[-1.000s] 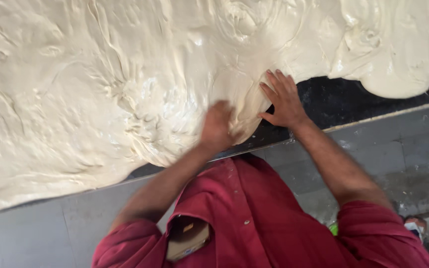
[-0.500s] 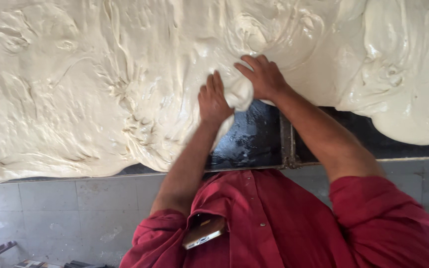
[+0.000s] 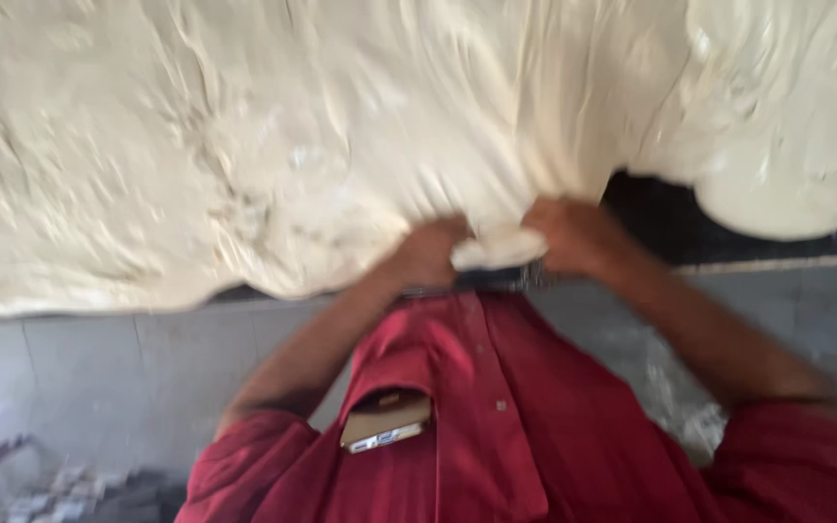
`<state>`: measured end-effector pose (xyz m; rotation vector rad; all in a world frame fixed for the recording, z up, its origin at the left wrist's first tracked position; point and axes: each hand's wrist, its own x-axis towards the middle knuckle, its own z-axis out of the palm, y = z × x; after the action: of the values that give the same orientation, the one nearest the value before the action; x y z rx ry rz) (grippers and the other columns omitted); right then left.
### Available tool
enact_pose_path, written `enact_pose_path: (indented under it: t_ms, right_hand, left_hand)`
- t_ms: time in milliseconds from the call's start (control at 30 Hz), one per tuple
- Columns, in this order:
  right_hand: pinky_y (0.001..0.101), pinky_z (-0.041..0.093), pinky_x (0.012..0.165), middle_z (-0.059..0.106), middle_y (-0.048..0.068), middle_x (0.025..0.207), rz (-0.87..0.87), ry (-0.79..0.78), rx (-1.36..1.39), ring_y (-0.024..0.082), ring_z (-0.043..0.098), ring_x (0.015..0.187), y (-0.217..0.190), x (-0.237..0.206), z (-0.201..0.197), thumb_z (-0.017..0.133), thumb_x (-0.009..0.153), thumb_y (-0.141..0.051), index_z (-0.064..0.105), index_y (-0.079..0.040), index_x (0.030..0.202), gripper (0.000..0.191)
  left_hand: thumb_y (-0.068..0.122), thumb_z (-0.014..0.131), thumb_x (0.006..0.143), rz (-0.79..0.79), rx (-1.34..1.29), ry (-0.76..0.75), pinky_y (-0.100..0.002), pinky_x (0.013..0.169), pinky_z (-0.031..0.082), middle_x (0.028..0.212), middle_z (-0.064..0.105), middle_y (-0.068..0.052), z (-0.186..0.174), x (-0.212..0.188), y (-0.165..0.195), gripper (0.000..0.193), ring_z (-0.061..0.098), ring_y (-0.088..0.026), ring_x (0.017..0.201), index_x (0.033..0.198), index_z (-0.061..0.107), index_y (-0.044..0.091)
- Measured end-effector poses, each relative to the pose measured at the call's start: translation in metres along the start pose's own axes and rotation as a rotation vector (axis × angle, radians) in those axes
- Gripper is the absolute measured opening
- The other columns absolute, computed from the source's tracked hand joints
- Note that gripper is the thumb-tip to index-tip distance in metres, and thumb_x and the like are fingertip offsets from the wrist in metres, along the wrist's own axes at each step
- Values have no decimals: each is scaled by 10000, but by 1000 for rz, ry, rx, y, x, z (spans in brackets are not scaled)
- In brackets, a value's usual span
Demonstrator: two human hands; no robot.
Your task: The person kneads and spreads large pieces of dough on a dark workbench by hand, pulling and pressing the dough to flatten it into large sheets.
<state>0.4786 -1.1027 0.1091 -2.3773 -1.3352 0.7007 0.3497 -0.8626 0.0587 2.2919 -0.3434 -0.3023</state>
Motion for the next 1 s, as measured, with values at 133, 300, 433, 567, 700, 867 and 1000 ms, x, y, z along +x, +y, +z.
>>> enact_pose_path:
  t_ms: [133, 300, 433, 567, 700, 867, 1000]
  right_hand:
    - [490, 518, 772, 605, 169, 925, -34, 255, -136, 377, 630, 871, 12, 14, 64, 812, 709, -257, 688, -69, 928, 314]
    - [491, 502, 766, 596, 163, 1001, 3, 339, -124, 383, 600, 946, 15, 12, 85, 817, 668, -211, 666, -58, 1031, 422]
    - [461, 528, 817, 611, 123, 1046, 113, 324, -184, 358, 612, 1000, 6, -1, 87, 753, 591, -42, 670, -96, 1058, 477]
    - [457, 531, 821, 614, 99, 1030, 178, 333, -136, 343, 619, 1005, -23, -24, 101, 772, 565, -47, 676, -107, 1033, 482]
    - [436, 541, 847, 635, 131, 1153, 207, 322, -242, 341, 627, 1049, -44, -32, 92, 779, 550, -86, 698, -72, 1100, 556]
    - [434, 497, 1057, 689, 96, 1321, 625, -189, -51, 307, 628, 1272, -40, 14, 28, 740, 881, -423, 678, -196, 1318, 497]
    - [507, 449, 1125, 605, 97, 1486, 139, 538, -252, 323, 520, 1429, -20, 66, -3, 746, 849, -313, 668, -96, 1297, 504]
  left_hand:
    - [241, 840, 632, 64, 272, -44, -476, 936, 529, 1277, 560, -263, 20, 18, -2, 762, 605, -415, 1141, 1305, 585, -6]
    - [270, 858, 645, 89, 295, -162, -481, 915, 536, 1253, 539, -231, 10, 18, -2, 816, 601, -410, 1097, 1338, 544, -25]
    - [219, 838, 666, 8, 328, -294, -469, 892, 553, 1276, 533, -222, 15, 14, -6, 722, 625, -402, 1065, 1300, 566, 8]
    - [211, 758, 830, 106, 214, -344, -482, 910, 564, 1302, 585, -180, 21, -6, -15, 442, 672, -391, 1062, 1253, 685, 108]
    - [309, 814, 704, 82, 87, -392, -473, 926, 531, 1268, 548, -217, -3, -12, -6, 573, 615, -411, 1118, 1212, 678, 82]
    - [477, 569, 986, -186, 322, -555, -480, 1072, 524, 1321, 719, -143, -44, 36, 23, 454, 669, -323, 1242, 1286, 721, 172]
    - [478, 619, 940, -31, 519, 97, -554, 1252, 252, 1607, 399, -122, -47, 52, 22, 763, 325, -350, 1540, 1560, 422, 79]
